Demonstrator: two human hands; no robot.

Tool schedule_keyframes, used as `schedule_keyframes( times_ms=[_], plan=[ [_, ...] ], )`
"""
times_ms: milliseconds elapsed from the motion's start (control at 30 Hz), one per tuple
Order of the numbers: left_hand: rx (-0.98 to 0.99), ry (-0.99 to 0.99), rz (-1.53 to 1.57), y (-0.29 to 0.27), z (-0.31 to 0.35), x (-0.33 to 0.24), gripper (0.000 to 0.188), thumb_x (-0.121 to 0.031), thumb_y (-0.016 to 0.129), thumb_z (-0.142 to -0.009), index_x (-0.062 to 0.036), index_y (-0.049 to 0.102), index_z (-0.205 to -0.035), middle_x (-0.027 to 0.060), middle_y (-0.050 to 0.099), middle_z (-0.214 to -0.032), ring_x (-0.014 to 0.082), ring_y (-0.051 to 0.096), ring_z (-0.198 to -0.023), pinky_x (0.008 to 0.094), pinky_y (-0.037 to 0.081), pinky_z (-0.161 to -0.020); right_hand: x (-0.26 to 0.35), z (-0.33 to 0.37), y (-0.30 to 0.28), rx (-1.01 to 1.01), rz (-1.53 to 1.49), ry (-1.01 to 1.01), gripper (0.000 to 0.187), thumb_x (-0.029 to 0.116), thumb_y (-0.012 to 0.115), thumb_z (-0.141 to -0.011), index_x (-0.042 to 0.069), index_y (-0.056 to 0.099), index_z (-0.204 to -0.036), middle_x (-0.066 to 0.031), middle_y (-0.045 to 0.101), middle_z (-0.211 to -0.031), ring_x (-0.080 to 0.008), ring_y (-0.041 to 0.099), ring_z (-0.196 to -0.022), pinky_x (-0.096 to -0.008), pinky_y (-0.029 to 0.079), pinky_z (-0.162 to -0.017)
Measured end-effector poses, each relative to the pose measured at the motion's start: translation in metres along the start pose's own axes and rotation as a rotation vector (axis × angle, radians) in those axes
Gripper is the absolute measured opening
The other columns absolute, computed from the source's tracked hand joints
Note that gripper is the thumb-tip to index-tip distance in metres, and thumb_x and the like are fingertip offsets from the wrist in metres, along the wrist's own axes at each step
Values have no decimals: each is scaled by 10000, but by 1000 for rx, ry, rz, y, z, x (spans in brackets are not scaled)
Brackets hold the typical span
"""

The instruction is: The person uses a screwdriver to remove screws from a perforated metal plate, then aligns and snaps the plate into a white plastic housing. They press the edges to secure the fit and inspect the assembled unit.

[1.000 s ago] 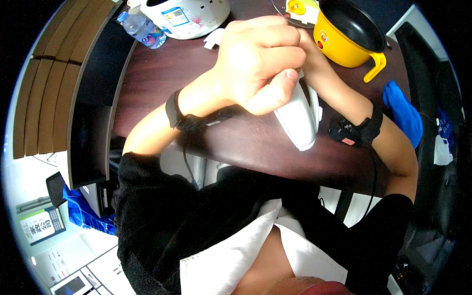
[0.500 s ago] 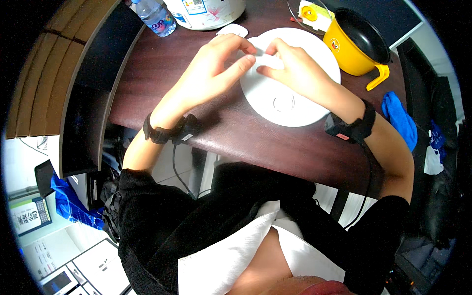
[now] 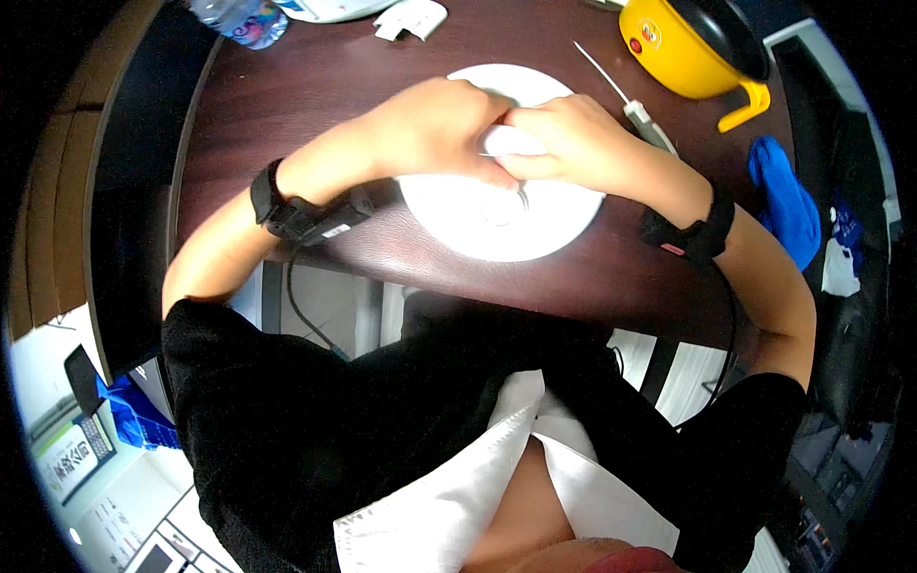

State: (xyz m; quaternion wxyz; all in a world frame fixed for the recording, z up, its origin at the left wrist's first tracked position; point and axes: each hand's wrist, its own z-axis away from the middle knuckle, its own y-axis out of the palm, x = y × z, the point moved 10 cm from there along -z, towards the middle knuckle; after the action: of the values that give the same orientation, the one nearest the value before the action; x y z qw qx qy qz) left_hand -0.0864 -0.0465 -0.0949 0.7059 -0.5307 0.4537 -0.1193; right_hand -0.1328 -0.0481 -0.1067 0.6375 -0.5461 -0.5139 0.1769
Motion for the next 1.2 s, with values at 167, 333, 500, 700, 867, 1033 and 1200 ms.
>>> schedule_keyframes(
  times_ms=[167, 333, 500, 700, 867, 1033, 1200],
  plan=[
    [0, -1, -173, 12, -15, 7, 694, -497, 841, -555, -10, 614, -994, 191, 647, -789, 379, 636, -757, 419, 496, -676, 0, 5, 3, -80, 106, -31, 324, 380, 643, -796, 56, 650, -807, -128, 639, -678, -310, 649, -626, -417, 508, -615],
    [-150, 26, -274, 17, -5, 6, 849, -662, 779, -515, -10, 569, -1016, 199, 613, -720, 402, 632, -721, 404, 507, -616, 6, 9, 9, -92, 170, -57, 305, 370, 627, -809, 66, 653, -813, -108, 636, -682, -274, 658, -614, -393, 516, -562],
    [-45, -18, -262, 22, -5, 6, 805, -617, 769, -608, 5, 553, -1073, 203, 636, -772, 399, 643, -733, 397, 518, -651, 6, 8, 10, -115, 154, -71, 289, 361, 615, -819, 74, 647, -811, -110, 634, -705, -278, 653, -621, -401, 516, -575],
    [-24, -79, -107, 5, -4, 0, 565, -524, 684, -800, 22, 656, -943, 177, 669, -750, 271, 690, -695, 350, 536, -657, -12, 37, -34, -228, -215, 85, 315, 232, 621, -886, 26, 564, -1118, -101, 594, -1024, -181, 601, -948, -306, 484, -798],
    [-220, -330, 396, -28, 17, 33, 439, -444, 622, -897, -8, 672, -924, 5, 596, -656, 86, 549, -551, 240, 431, -507, -5, 87, -91, -700, -149, 35, 265, 169, 516, -939, 10, 543, -1149, -135, 557, -1121, -246, 555, -1075, -342, 421, -950],
    [-335, -471, 686, -30, 3, 39, 382, -413, 550, -957, -41, 636, -945, -72, 527, -634, 2, 418, -489, 162, 343, -466, 63, 87, -136, -878, 119, -328, 393, 322, 405, -987, -16, 581, -1084, -199, 543, -1155, -327, 529, -1122, -378, 383, -999],
    [-420, -337, 882, -27, -9, 15, 320, -308, 565, -930, -38, 580, -759, -26, 493, -590, 52, 431, -503, 213, 319, -449, 98, 64, -151, -847, 158, -527, 438, 420, 488, -911, 41, 636, -749, -104, 599, -711, -297, 595, -631, -360, 478, -601]
  ],
)
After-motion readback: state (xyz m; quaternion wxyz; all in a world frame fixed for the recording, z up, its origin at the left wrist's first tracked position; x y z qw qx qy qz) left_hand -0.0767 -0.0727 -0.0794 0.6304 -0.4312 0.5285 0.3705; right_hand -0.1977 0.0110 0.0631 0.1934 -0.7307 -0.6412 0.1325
